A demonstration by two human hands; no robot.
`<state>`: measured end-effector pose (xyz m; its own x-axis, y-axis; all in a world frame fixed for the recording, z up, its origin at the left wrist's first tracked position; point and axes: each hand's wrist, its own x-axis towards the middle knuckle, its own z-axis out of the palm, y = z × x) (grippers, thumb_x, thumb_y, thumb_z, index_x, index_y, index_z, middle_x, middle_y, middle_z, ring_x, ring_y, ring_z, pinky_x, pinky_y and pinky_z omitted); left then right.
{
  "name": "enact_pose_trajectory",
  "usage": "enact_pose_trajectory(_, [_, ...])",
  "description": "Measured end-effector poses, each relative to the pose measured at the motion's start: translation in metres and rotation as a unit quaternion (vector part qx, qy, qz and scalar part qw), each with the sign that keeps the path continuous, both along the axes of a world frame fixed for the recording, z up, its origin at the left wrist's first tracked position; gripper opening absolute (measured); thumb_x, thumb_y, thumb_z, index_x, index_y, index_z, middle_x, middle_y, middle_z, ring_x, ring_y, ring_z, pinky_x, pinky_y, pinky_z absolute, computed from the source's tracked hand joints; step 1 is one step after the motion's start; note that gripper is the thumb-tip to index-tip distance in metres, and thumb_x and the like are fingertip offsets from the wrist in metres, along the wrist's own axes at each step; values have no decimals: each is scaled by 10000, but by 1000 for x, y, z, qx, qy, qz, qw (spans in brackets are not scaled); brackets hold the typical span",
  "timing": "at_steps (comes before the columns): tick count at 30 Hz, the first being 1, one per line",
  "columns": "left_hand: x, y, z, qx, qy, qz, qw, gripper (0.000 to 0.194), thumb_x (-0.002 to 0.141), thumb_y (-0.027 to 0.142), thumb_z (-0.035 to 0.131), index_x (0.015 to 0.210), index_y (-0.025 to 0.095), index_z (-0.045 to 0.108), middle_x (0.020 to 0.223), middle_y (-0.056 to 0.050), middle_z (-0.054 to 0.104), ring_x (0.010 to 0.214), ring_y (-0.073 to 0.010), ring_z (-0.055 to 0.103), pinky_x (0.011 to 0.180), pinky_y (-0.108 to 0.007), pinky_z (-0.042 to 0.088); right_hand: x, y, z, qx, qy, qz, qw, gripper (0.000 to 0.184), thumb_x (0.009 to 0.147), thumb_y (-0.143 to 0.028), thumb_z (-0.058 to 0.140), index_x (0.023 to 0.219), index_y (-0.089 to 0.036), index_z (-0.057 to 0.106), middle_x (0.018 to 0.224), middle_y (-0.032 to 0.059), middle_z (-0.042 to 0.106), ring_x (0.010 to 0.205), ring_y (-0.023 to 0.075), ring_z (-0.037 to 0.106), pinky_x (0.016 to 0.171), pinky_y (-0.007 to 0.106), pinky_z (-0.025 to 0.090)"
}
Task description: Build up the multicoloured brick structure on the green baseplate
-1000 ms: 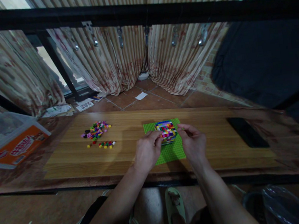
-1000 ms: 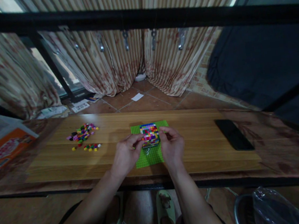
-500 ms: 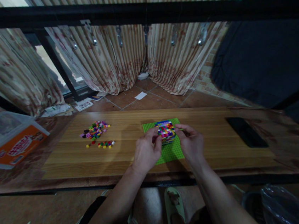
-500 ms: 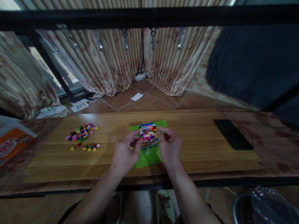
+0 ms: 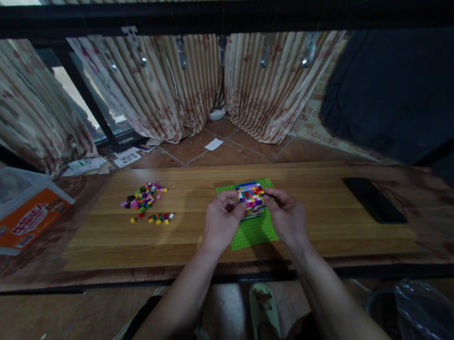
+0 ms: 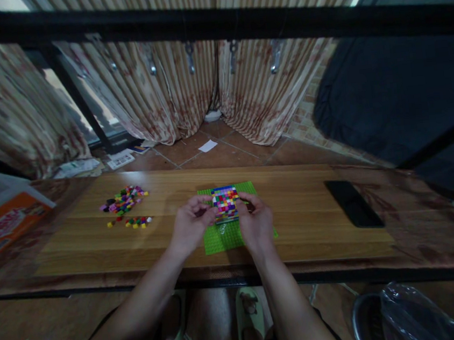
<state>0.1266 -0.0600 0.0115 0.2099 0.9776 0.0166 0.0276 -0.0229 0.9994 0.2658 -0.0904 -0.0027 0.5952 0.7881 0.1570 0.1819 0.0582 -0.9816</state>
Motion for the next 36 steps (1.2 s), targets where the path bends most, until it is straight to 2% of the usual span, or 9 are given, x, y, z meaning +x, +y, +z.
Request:
enact_pose_trajectory(2, [2, 1, 2, -53, -49, 7, 997, 219, 697, 180, 668, 896, 164, 576, 609, 57, 590, 510, -91, 564, 512, -206, 459, 0, 1, -2, -5, -2, 8, 1000, 275, 733, -348, 636, 925, -176, 731, 909, 70, 744, 823, 215, 666, 799, 365, 490])
enact_pose_trajectory(5, [4, 2, 4, -90, -82, 22, 992, 214, 672, 169, 676, 853, 161, 562, 588, 63, 578, 490, -87, 561, 488, -202, 460, 0, 1, -3, -11, -8, 13, 1000, 286, 741, -355, 625, 935, -174, 733, 928, 76, 746, 854, 229, 671, 823, 382, 490])
enact_pose_trajectory(20, [8, 1, -1, -109, -129, 33, 985, 223, 628, 198, 710, 800, 165, 572, 596, 59, 582, 499, -82, 560, 521, -213, 478, 1, -2, -1, -22, -52, 8, 998, 317, 765, -405, 606, 954, -184, 734, 956, 76, 747, 895, 246, 670, 823, 371, 488])
enact_pose_trajectory(24, [3, 2, -3, -106, -136, 29, 985, 264, 648, 317, 734, 811, 154, 606, 590, 43, 585, 493, -78, 544, 505, -198, 443, 6, -1, -9, -40, 10, 25, 999, 419, 798, -550, 548, 904, -188, 729, 856, 60, 750, 824, 240, 664, 714, 336, 486])
enact_pose_trajectory(28, [-12, 10, 1, -123, -144, 73, 979, 301, 718, 443, 673, 767, 156, 599, 609, 30, 592, 486, -74, 538, 493, -190, 424, 6, 0, -16, -69, 82, 46, 993, 481, 803, -630, 499, 852, -204, 718, 819, 60, 750, 784, 228, 680, 653, 317, 499])
enact_pose_trajectory(31, [-23, 18, 3, -142, -141, 118, 973, 260, 749, 410, 641, 748, 158, 576, 593, 37, 575, 459, -67, 512, 481, -187, 411, -1, -2, -18, -92, 122, 62, 986, 475, 802, -635, 510, 868, -209, 709, 850, 63, 755, 805, 229, 696, 652, 315, 525])
enact_pose_trajectory(36, [-30, 25, 3, -158, -134, 157, 966, 179, 799, 335, 589, 762, 161, 569, 633, 24, 590, 477, -71, 519, 480, -187, 404, -21, -6, -16, -105, 159, 71, 979, 500, 785, -639, 549, 939, -185, 691, 947, 84, 747, 894, 248, 690, 658, 323, 544])
